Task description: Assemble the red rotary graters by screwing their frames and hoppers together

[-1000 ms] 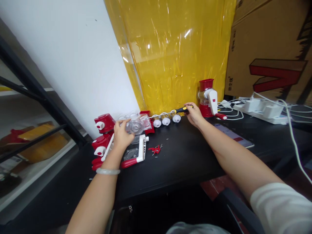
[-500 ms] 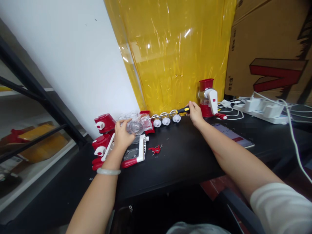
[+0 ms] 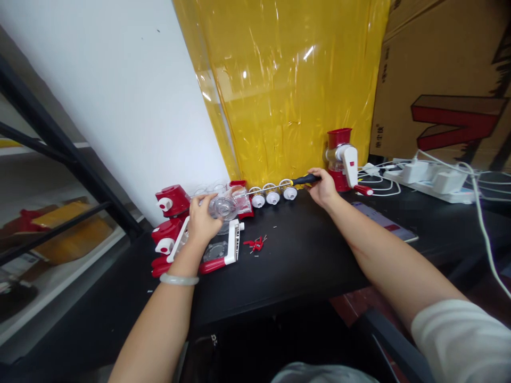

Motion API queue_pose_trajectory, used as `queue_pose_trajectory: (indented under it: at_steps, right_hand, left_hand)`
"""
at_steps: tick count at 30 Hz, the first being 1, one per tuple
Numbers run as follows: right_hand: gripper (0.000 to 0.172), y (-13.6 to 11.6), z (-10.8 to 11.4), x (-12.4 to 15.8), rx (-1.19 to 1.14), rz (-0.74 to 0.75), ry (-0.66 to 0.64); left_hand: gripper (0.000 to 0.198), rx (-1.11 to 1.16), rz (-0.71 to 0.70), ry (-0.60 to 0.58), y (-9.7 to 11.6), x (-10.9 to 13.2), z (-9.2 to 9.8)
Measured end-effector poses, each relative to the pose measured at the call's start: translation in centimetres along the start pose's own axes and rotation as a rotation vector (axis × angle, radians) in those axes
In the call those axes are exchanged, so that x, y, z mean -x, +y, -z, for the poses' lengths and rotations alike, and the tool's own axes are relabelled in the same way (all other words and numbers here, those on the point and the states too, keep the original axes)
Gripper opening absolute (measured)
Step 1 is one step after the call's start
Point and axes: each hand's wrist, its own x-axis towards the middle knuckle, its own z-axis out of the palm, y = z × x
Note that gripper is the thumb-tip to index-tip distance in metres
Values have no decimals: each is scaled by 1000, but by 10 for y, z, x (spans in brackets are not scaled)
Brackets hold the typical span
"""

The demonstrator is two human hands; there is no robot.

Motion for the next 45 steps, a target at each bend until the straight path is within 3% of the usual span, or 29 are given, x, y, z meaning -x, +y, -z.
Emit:
queue_pose_trajectory:
  at_steps: [7, 11, 15, 18, 22, 27, 32, 39, 42, 45]
  right_hand:
    - [53, 8, 2, -5, 212, 60, 47]
    - [39, 12, 3, -8, 299, 130, 45]
    - [21, 8, 0, -3, 131, 60, 20]
    - [18, 3, -2, 1, -15, 5, -2]
    - [24, 2, -1, 2, -52, -15, -32]
    - [53, 10, 2, -5, 178, 10, 36]
    - [43, 13, 1, -5, 208, 74, 37]
    - [19, 2, -2, 4, -83, -25, -8]
    - [23, 2, -2, 3, -73, -61, -2]
    - [40, 6, -1, -1, 32, -63, 26]
  left_hand:
    - [66, 3, -10, 13, -1, -1, 1]
    - [66, 3, 4, 16, -2, -1, 1]
    - [67, 1, -13, 18, -2, -1, 0]
    - [67, -8, -19, 14, -2, 0, -1]
    - [67, -21, -12, 9, -2, 0, -1]
    - [66, -29, -31, 22, -3, -1, 0]
    - [66, -42, -26, 24, -4, -1, 0]
    - [66, -34, -22, 17, -3, -1, 0]
    - [66, -27, -18, 12, -2, -1, 0]
    - [67, -22, -16, 15, -2, -1, 1]
